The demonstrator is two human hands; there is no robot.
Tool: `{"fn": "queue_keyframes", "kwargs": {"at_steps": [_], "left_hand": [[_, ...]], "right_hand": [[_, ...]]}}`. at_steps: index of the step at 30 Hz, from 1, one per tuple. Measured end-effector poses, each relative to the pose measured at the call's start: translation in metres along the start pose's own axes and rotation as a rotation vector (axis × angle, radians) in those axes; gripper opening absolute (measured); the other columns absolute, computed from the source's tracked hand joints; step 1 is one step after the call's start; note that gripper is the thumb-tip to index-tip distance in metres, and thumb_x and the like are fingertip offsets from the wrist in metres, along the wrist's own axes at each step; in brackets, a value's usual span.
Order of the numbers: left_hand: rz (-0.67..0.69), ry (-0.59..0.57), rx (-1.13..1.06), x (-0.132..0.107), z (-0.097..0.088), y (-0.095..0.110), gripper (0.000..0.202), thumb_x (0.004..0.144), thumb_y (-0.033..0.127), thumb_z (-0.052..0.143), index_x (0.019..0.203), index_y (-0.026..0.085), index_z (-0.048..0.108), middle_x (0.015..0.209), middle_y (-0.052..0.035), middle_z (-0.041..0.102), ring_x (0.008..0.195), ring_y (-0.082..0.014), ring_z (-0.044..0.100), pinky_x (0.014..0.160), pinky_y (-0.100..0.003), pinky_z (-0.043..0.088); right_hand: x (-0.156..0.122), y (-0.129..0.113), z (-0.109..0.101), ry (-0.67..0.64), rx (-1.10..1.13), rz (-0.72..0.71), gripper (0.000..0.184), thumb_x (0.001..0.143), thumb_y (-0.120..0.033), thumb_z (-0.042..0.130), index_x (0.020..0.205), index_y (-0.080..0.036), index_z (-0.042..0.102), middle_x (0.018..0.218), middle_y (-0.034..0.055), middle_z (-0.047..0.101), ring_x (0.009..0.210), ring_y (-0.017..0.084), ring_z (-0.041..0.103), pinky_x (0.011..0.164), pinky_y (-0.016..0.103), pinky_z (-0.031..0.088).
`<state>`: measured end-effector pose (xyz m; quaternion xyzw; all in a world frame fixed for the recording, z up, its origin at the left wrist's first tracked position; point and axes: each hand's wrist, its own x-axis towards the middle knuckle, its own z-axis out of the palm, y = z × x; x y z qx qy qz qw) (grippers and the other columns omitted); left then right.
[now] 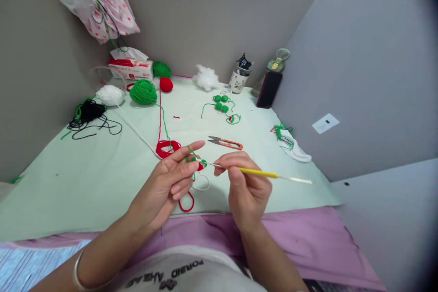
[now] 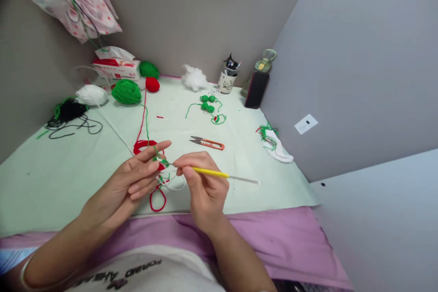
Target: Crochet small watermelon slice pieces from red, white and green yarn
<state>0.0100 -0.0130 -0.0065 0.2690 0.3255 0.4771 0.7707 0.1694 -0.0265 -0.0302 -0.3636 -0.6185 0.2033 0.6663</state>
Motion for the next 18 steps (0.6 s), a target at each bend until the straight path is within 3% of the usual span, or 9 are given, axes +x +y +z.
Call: {"fn": "queue_keyframes", "kwargs": {"at_steps": [3, 8, 10, 13, 15, 18], "left_hand": [[0.029, -0.011, 0.078, -0.001, 0.001, -0.004, 0.037, 0.077, 0.021, 0.088, 0.114, 0.024, 0.082, 0.063, 0.0082, 0.049, 0.042, 0.0008, 0.029, 0.038, -0.01, 0.032], [0.111, 0.031, 0.187, 0.001, 0.002, -0.01, 0.035, 0.077, 0.025, 0.089, 0.112, 0.024, 0.083, 0.073, 0.0046, 0.058, 0.049, -0.0017, 0.044, 0.045, -0.012, 0.042], [0.112, 0.044, 0.166, 0.001, 0.002, -0.01, 0.041, 0.076, 0.024, 0.09, 0.116, 0.024, 0.081, 0.075, 0.0042, 0.06, 0.049, -0.0015, 0.044, 0.045, -0.012, 0.042], [0.005, -0.004, 0.065, 0.003, 0.0, -0.008, 0.042, 0.076, 0.023, 0.089, 0.117, 0.02, 0.081, 0.066, 0.0063, 0.053, 0.047, -0.0014, 0.038, 0.043, -0.011, 0.04], [-0.067, -0.02, -0.017, 0.004, -0.002, -0.006, 0.035, 0.076, 0.019, 0.089, 0.11, 0.016, 0.083, 0.062, 0.0076, 0.047, 0.045, -0.0007, 0.031, 0.041, -0.01, 0.037], [-0.031, 0.017, -0.074, 0.006, -0.006, -0.004, 0.027, 0.076, 0.013, 0.086, 0.103, 0.016, 0.084, 0.066, 0.0064, 0.051, 0.045, 0.0006, 0.03, 0.04, -0.009, 0.034]], "right_hand": [[0.003, 0.001, 0.002, -0.037, 0.026, 0.019, 0.018, 0.102, -0.025, 0.058, 0.096, -0.025, 0.075, 0.088, 0.0044, 0.075, 0.08, 0.02, 0.07, 0.072, 0.038, 0.059], [-0.004, 0.006, 0.001, -0.097, -0.095, -0.057, 0.022, 0.1, -0.014, 0.059, 0.109, -0.027, 0.075, 0.096, 0.0042, 0.076, 0.088, 0.019, 0.072, 0.076, 0.037, 0.06], [-0.007, 0.008, 0.0, -0.136, -0.208, -0.149, 0.029, 0.099, -0.012, 0.061, 0.116, -0.029, 0.074, 0.102, 0.0059, 0.075, 0.091, 0.02, 0.072, 0.076, 0.036, 0.061], [-0.009, 0.01, 0.0, -0.148, -0.321, -0.3, 0.037, 0.096, -0.008, 0.063, 0.124, -0.03, 0.073, 0.11, 0.0087, 0.074, 0.099, 0.021, 0.072, 0.08, 0.036, 0.061], [-0.007, 0.009, 0.0, -0.084, -0.211, -0.226, 0.032, 0.097, -0.008, 0.061, 0.119, -0.028, 0.075, 0.103, 0.0074, 0.075, 0.094, 0.02, 0.071, 0.079, 0.035, 0.06], [-0.001, 0.007, 0.001, 0.014, 0.107, 0.051, 0.022, 0.101, -0.015, 0.059, 0.103, -0.026, 0.078, 0.088, 0.003, 0.073, 0.074, 0.016, 0.067, 0.067, 0.032, 0.057]]}}
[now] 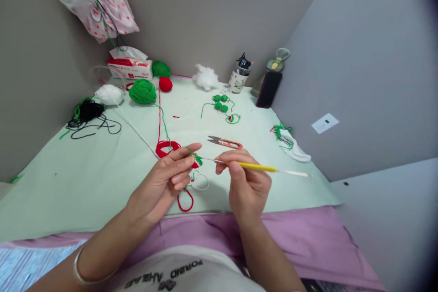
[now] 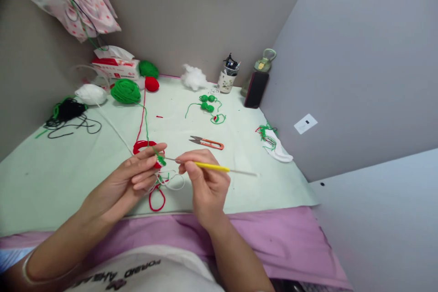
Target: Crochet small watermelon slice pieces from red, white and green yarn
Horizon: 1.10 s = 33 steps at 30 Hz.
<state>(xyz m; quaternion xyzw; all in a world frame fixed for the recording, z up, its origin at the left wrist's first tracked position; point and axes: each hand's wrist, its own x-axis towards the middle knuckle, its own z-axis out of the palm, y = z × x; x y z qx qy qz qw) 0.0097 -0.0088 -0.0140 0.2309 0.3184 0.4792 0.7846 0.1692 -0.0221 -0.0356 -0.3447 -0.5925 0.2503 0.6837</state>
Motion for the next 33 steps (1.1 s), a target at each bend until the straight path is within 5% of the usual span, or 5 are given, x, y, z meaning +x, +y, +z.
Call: {"fn": "queue_keyframes", "kwargs": {"at_steps": [6, 13, 17, 23, 33], "left_hand": [[0.089, -0.022, 0.197, -0.002, 0.001, -0.005, 0.033, 0.081, 0.023, 0.087, 0.114, 0.024, 0.082, 0.085, 0.0002, 0.069, 0.07, -0.0075, 0.063, 0.068, -0.015, 0.054], [0.124, -0.011, 0.22, -0.004, -0.001, -0.005, 0.023, 0.081, 0.025, 0.086, 0.103, 0.025, 0.084, 0.081, 0.0018, 0.069, 0.066, -0.0069, 0.064, 0.068, -0.015, 0.053], [0.115, 0.021, 0.225, -0.005, -0.001, -0.003, 0.024, 0.078, 0.025, 0.088, 0.102, 0.026, 0.084, 0.082, 0.0026, 0.068, 0.067, -0.0065, 0.064, 0.068, -0.015, 0.052], [0.214, 0.058, 0.316, -0.004, -0.002, -0.004, 0.021, 0.081, 0.023, 0.085, 0.101, 0.028, 0.084, 0.082, 0.0025, 0.068, 0.068, -0.0083, 0.062, 0.068, -0.018, 0.052], [0.471, 0.139, 0.606, -0.005, -0.01, -0.015, 0.025, 0.087, 0.022, 0.079, 0.108, 0.035, 0.08, 0.075, 0.0062, 0.063, 0.068, -0.0088, 0.056, 0.066, -0.019, 0.047]], "right_hand": [[0.004, -0.002, 0.005, -0.063, 0.06, 0.103, 0.015, 0.098, -0.022, 0.066, 0.097, -0.026, 0.08, 0.092, 0.0034, 0.077, 0.083, 0.017, 0.068, 0.074, 0.032, 0.056], [0.004, 0.004, -0.001, -0.037, 0.352, 0.367, 0.017, 0.099, -0.032, 0.066, 0.091, -0.023, 0.078, 0.087, 0.0025, 0.074, 0.073, 0.014, 0.066, 0.069, 0.029, 0.055], [0.006, 0.004, -0.003, -0.08, 0.381, 0.37, 0.018, 0.101, -0.031, 0.063, 0.092, -0.023, 0.077, 0.088, 0.0021, 0.075, 0.075, 0.013, 0.067, 0.07, 0.027, 0.056], [0.001, -0.006, -0.006, -0.112, 0.039, 0.126, 0.02, 0.104, -0.02, 0.055, 0.101, -0.023, 0.074, 0.094, 0.0029, 0.074, 0.08, 0.014, 0.069, 0.074, 0.03, 0.058], [-0.009, -0.004, 0.0, -0.205, -0.574, -0.556, 0.023, 0.102, -0.013, 0.052, 0.122, -0.019, 0.063, 0.102, 0.013, 0.078, 0.094, 0.021, 0.074, 0.075, 0.035, 0.064]]}}
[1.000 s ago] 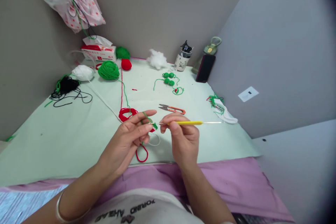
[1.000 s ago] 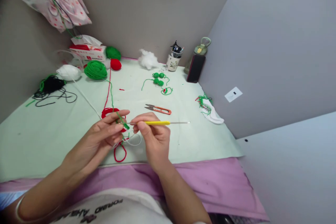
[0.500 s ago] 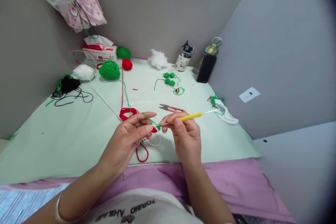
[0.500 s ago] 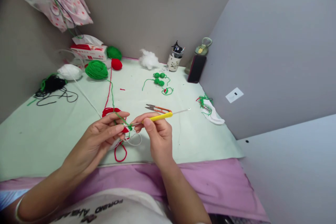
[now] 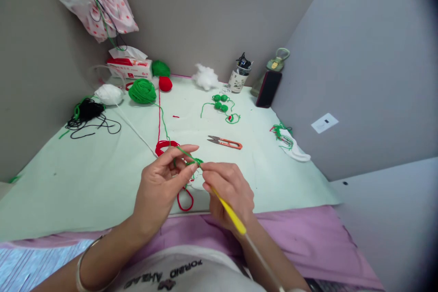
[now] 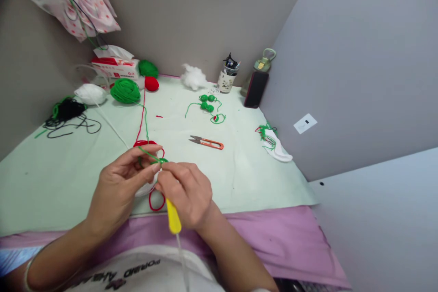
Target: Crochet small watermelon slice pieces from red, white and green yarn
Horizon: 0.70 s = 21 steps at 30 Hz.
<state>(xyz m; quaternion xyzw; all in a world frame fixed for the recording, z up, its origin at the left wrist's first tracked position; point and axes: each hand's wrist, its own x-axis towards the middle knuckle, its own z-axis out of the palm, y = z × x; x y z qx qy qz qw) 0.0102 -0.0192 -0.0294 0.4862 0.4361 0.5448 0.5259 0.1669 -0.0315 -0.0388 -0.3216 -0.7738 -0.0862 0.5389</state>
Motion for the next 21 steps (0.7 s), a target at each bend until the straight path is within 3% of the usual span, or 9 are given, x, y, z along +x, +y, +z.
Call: {"fn": "queue_keyframes", "kwargs": {"at_steps": [4, 8, 10, 14, 19, 21], "left_hand": [[0.108, 0.078, 0.109, -0.003, 0.001, 0.005, 0.025, 0.086, 0.019, 0.078, 0.107, 0.033, 0.08, 0.08, 0.0048, 0.065, 0.069, -0.0101, 0.055, 0.064, -0.021, 0.046], [0.213, 0.094, 0.162, -0.007, -0.001, 0.006, 0.029, 0.087, 0.015, 0.076, 0.109, 0.033, 0.08, 0.097, 0.0025, 0.069, 0.078, -0.011, 0.059, 0.072, -0.023, 0.049], [0.198, 0.075, 0.159, -0.008, -0.002, 0.007, 0.028, 0.087, 0.016, 0.077, 0.109, 0.033, 0.08, 0.094, 0.0028, 0.069, 0.075, -0.0104, 0.058, 0.072, -0.023, 0.049], [0.042, 0.027, 0.064, -0.005, 0.001, 0.009, 0.028, 0.086, 0.022, 0.078, 0.113, 0.031, 0.079, 0.076, 0.0053, 0.062, 0.06, -0.0078, 0.051, 0.06, -0.02, 0.048], [0.029, 0.081, 0.032, -0.003, 0.006, 0.011, 0.027, 0.082, 0.021, 0.081, 0.109, 0.027, 0.08, 0.086, 0.0035, 0.064, 0.059, -0.0058, 0.051, 0.058, -0.018, 0.048], [0.051, 0.077, 0.041, -0.002, 0.005, 0.012, 0.031, 0.084, 0.021, 0.08, 0.113, 0.029, 0.078, 0.085, 0.0037, 0.064, 0.061, -0.0066, 0.052, 0.06, -0.018, 0.049]], "right_hand": [[-0.001, -0.002, 0.003, 0.009, -0.07, -0.049, 0.019, 0.1, -0.012, 0.056, 0.117, -0.017, 0.064, 0.102, 0.0151, 0.078, 0.094, 0.021, 0.074, 0.075, 0.034, 0.065], [0.005, -0.003, 0.0, 0.056, 0.158, 0.097, 0.019, 0.104, -0.016, 0.05, 0.114, -0.02, 0.066, 0.096, 0.011, 0.078, 0.09, 0.02, 0.075, 0.072, 0.034, 0.064], [0.008, -0.002, -0.001, 0.091, 0.247, 0.142, 0.02, 0.104, -0.015, 0.05, 0.113, -0.02, 0.067, 0.091, 0.0088, 0.077, 0.089, 0.02, 0.076, 0.072, 0.035, 0.063], [0.008, -0.002, -0.001, 0.097, 0.303, 0.212, 0.022, 0.102, -0.01, 0.05, 0.111, -0.019, 0.068, 0.091, 0.0079, 0.077, 0.087, 0.019, 0.075, 0.074, 0.035, 0.062], [-0.001, -0.001, 0.001, 0.06, 0.103, 0.088, 0.021, 0.1, -0.012, 0.055, 0.116, -0.02, 0.067, 0.103, 0.0126, 0.078, 0.094, 0.022, 0.075, 0.074, 0.034, 0.063], [0.0, 0.001, 0.001, 0.062, 0.125, 0.077, 0.021, 0.101, -0.015, 0.055, 0.117, -0.022, 0.067, 0.105, 0.0124, 0.079, 0.094, 0.022, 0.075, 0.073, 0.035, 0.063]]}}
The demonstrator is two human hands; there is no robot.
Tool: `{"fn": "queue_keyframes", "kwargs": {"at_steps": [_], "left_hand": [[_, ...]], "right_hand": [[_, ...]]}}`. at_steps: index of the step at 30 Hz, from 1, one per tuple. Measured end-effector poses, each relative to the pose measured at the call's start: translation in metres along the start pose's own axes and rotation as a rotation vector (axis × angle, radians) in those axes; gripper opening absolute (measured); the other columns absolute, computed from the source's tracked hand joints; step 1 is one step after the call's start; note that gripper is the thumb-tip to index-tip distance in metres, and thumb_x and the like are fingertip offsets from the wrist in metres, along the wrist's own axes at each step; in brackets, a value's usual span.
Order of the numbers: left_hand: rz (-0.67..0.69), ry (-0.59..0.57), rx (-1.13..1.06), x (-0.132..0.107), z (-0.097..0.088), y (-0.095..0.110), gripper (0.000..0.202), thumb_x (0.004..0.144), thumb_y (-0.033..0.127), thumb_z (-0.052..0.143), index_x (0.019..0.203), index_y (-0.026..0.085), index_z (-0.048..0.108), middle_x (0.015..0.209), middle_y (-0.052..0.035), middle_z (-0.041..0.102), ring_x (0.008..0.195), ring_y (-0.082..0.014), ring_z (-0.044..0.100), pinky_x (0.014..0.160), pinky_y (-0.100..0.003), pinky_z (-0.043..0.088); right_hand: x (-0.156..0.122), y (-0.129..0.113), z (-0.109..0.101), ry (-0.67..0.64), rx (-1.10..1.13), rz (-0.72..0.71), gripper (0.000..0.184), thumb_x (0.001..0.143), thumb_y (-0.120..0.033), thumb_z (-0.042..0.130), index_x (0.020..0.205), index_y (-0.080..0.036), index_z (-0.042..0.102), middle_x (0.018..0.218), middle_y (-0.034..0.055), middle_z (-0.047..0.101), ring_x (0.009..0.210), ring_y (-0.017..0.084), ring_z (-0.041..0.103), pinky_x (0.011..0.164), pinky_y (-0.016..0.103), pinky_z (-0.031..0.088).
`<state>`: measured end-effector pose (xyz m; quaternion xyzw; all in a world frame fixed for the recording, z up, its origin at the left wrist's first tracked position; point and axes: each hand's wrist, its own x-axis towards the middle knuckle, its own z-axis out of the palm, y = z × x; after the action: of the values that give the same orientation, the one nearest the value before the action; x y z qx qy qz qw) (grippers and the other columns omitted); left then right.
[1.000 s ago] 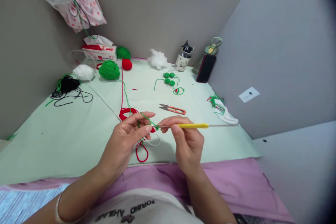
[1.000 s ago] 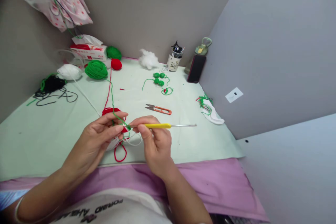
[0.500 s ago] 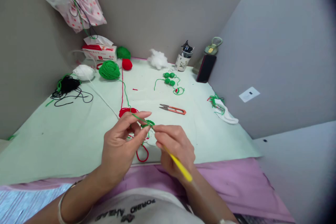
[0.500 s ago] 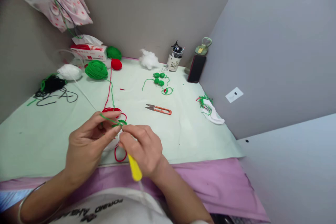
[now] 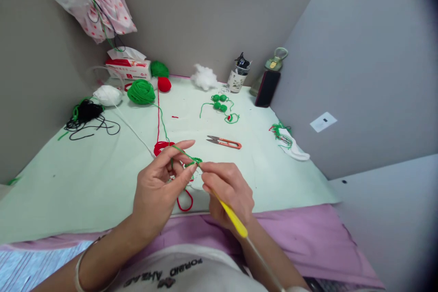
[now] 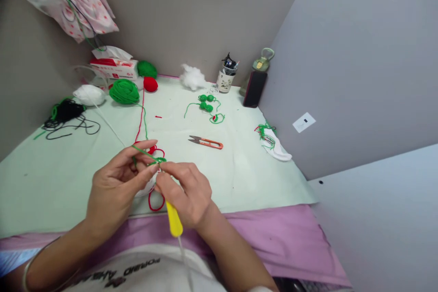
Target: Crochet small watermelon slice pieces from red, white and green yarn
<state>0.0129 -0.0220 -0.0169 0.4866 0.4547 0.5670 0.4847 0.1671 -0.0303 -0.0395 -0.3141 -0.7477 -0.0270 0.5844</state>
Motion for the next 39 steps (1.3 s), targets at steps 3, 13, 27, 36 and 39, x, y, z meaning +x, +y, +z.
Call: {"fn": "queue_keyframes", "kwargs": {"at_steps": [3, 13, 27, 36, 39], "left_hand": [[0.005, -0.033, 0.019, 0.001, -0.002, 0.003, 0.036, 0.085, 0.021, 0.079, 0.12, 0.031, 0.077, 0.079, 0.0048, 0.063, 0.061, -0.0075, 0.051, 0.06, -0.018, 0.049], [-0.235, -0.156, -0.285, 0.002, 0.002, 0.004, 0.049, 0.082, 0.029, 0.085, 0.129, 0.03, 0.074, 0.083, 0.0043, 0.061, 0.053, -0.0034, 0.045, 0.048, -0.015, 0.041], [-0.394, -0.23, -0.448, 0.01, -0.003, 0.016, 0.033, 0.079, 0.024, 0.087, 0.112, 0.023, 0.083, 0.061, 0.0085, 0.046, 0.044, -0.0005, 0.027, 0.041, -0.013, 0.028], [-0.313, -0.212, -0.344, 0.009, 0.0, 0.006, 0.034, 0.079, 0.027, 0.087, 0.113, 0.028, 0.083, 0.084, 0.0027, 0.062, 0.051, -0.0018, 0.044, 0.046, -0.014, 0.04], [-0.331, -0.187, -0.399, 0.01, 0.002, 0.002, 0.039, 0.078, 0.028, 0.088, 0.117, 0.027, 0.082, 0.078, 0.0034, 0.061, 0.051, -0.0023, 0.042, 0.046, -0.013, 0.041]], "right_hand": [[0.008, 0.003, -0.002, -0.007, 0.175, 0.12, 0.021, 0.101, -0.013, 0.052, 0.112, -0.023, 0.067, 0.094, 0.008, 0.078, 0.089, 0.021, 0.075, 0.073, 0.036, 0.063], [-0.007, 0.005, 0.004, -0.044, -0.191, -0.024, 0.041, 0.096, -0.012, 0.064, 0.131, -0.033, 0.066, 0.107, 0.0048, 0.076, 0.094, 0.019, 0.075, 0.077, 0.031, 0.066], [0.019, 0.002, -0.01, 0.155, 0.656, 0.612, 0.016, 0.101, -0.027, 0.062, 0.096, -0.022, 0.077, 0.088, 0.0049, 0.075, 0.065, 0.015, 0.068, 0.06, 0.032, 0.059], [0.018, 0.001, 0.001, 0.053, 0.334, 0.421, 0.018, 0.1, -0.018, 0.062, 0.104, -0.026, 0.078, 0.091, 0.0035, 0.077, 0.081, 0.017, 0.071, 0.072, 0.032, 0.06], [0.012, 0.0, 0.0, -0.042, 0.047, 0.162, 0.027, 0.099, -0.013, 0.062, 0.116, -0.028, 0.076, 0.102, 0.007, 0.076, 0.093, 0.02, 0.072, 0.079, 0.034, 0.061]]}}
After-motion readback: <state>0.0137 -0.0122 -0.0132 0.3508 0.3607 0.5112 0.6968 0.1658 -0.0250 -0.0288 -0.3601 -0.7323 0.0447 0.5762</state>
